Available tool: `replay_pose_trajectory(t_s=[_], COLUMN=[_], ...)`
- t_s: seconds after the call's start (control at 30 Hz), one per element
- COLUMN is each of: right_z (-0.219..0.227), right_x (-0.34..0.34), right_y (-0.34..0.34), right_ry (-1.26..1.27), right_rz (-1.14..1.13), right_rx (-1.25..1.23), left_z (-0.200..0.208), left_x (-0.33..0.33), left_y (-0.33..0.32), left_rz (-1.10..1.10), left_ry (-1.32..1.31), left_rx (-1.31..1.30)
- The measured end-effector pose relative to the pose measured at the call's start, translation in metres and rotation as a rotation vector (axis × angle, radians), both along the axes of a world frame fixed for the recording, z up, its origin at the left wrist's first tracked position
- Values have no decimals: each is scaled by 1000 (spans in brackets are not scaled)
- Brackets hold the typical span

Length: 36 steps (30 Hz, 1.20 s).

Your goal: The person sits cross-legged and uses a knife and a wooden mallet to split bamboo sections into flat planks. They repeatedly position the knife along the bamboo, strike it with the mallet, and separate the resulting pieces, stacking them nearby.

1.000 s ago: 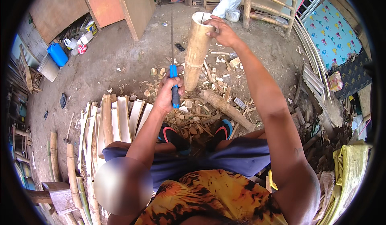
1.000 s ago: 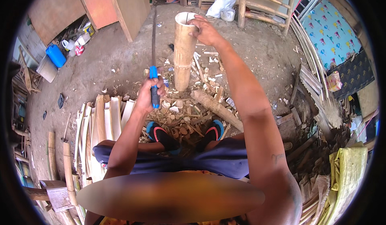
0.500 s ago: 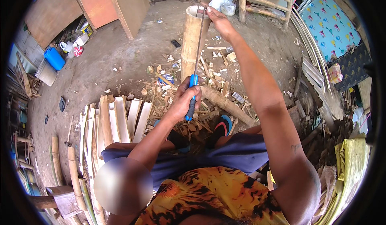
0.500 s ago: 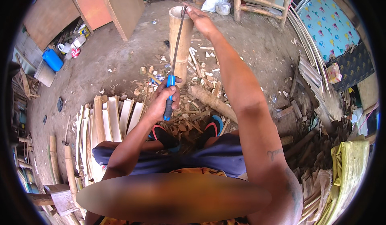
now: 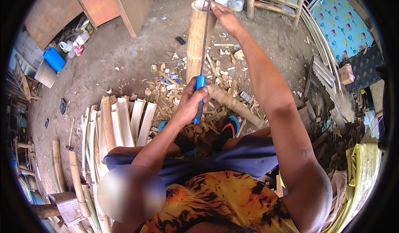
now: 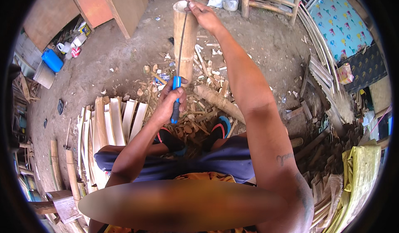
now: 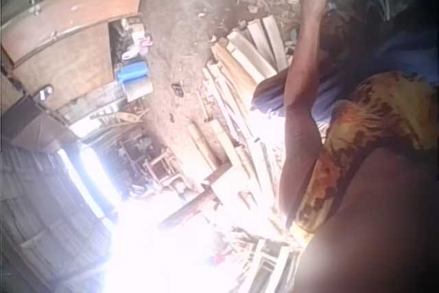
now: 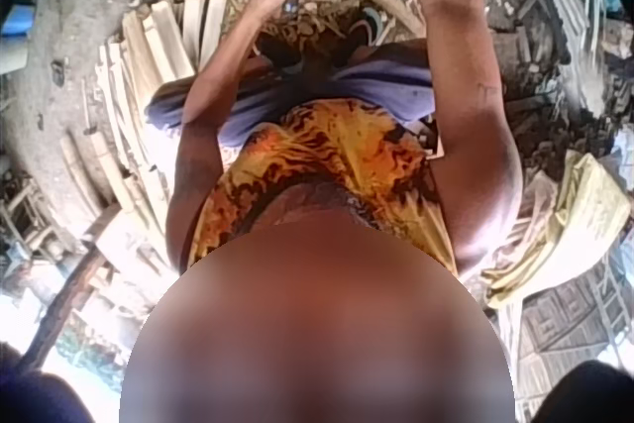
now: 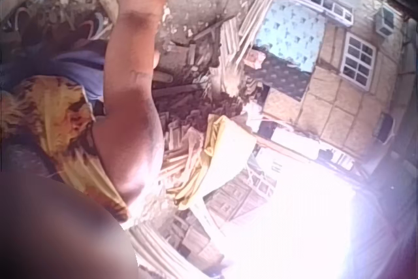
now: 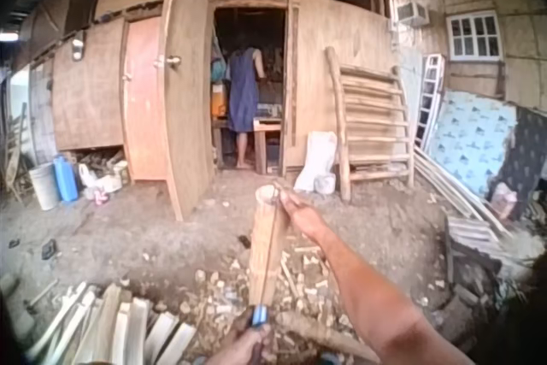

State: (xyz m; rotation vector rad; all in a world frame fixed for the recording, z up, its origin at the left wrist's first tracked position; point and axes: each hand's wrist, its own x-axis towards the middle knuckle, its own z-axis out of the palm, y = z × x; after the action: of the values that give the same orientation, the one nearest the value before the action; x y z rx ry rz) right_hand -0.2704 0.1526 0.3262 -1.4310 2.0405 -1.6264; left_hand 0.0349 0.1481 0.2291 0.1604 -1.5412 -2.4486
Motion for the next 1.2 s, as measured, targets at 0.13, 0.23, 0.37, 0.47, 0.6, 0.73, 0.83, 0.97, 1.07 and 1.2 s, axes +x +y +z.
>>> replay_pose_trajectory(t_s=[0.13,0.23,0.37,0.47,0.6,0.73,0.83,0.97,1.07,1.2], right_z=[-3,-5,-9,-11,-5,-6,-50,-199,-357,-484], right_x=[-2,-6,-12,-14,-6,-6,-29,-75,-69,-13], right_y=[-3,-5,-7,-7,-5,-2,7,52,118,215], right_ry=[47,65,94,65,73,-241,-359,-445,109,159], right_rz=[-40,-53,-81,-82,-101,-8,-112,-199,-265,193], right_rx=[10,-15,-17,-22,5,-284,-417,294,1012,1486], left_z=[-1,-1,-2,-4,-7,-6,-2,3,5,7], left_x=[-1,-3,-5,-7,-8,-9,-11,-14,-17,-16], left_y=[-3,-5,-6,-7,-10,-11,-12,-14,-16,-18], left_rz=[-2,-12,-6,-14,-23,-8,-9,-1,-27,-100], left_ry=[-8,6,-9,20,-1,-20,-17,-27,-9,25], left_rx=[3,4,-1,-14,32,40,72,105,135,369])
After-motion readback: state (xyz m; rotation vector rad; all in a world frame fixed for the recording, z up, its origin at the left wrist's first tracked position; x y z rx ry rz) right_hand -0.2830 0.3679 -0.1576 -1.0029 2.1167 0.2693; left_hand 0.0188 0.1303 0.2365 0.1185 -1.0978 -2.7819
